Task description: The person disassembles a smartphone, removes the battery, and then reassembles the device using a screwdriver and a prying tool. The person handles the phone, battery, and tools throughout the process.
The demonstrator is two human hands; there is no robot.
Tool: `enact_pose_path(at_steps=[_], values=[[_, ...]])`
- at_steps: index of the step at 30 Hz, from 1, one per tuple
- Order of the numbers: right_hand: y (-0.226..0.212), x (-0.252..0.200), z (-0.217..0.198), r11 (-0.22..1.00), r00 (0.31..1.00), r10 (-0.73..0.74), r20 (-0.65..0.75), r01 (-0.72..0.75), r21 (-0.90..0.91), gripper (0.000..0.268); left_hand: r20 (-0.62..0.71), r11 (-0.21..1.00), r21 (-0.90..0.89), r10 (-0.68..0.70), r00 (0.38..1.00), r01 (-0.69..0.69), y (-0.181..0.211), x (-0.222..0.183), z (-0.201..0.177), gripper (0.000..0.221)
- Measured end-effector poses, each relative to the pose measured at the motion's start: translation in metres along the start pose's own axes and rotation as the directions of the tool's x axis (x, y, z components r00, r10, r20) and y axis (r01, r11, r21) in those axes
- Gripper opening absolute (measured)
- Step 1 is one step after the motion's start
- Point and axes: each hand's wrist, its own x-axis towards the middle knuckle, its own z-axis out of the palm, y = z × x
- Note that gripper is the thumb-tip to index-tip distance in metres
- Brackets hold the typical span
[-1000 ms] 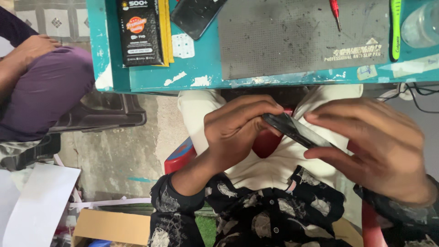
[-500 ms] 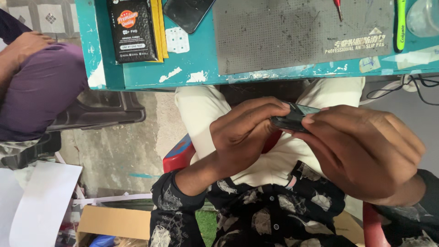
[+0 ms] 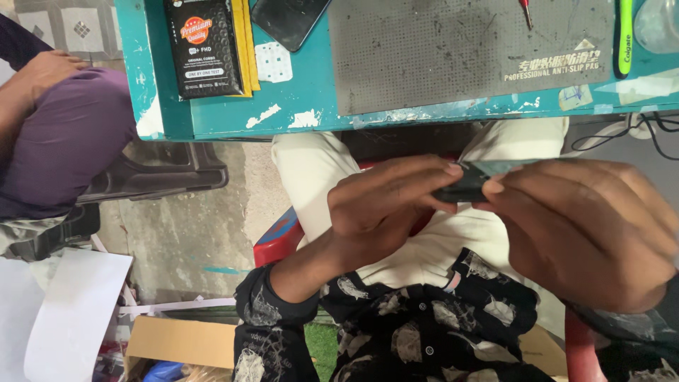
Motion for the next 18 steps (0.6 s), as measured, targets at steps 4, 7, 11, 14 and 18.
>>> enact_pose_path(at_steps=[4,7,11,14,18], values=[[-0.004,-0.007,0.000,0.969,0.984,0.173,0.042,-0.178,0.174,0.026,0.053,0.796,0.519,0.335,0.941,-0.313,0.013,0.006,-0.009,0.036],[-0.008,-0.005,0.003,0.950,0.976,0.220,-0.002,-0.214,0.229,0.028,0.057,0.740,0.574,0.391,0.918,-0.351,0.020,0.005,-0.011,0.036],[0.007,0.004,0.003,0.903,0.920,0.183,0.345,-0.296,0.310,0.038,0.049,0.832,0.386,0.412,0.910,-0.397,0.012,0.006,-0.009,0.036],[0.005,-0.004,0.002,0.930,0.968,0.108,0.225,-0.178,0.322,0.039,0.001,0.918,0.161,0.367,0.930,-0.362,0.001,0.004,0.001,0.034],[0.001,-0.018,0.004,0.945,0.997,0.033,0.063,-0.051,0.323,0.034,-0.024,0.953,0.093,0.293,0.956,-0.290,-0.007,-0.008,0.007,0.035]])
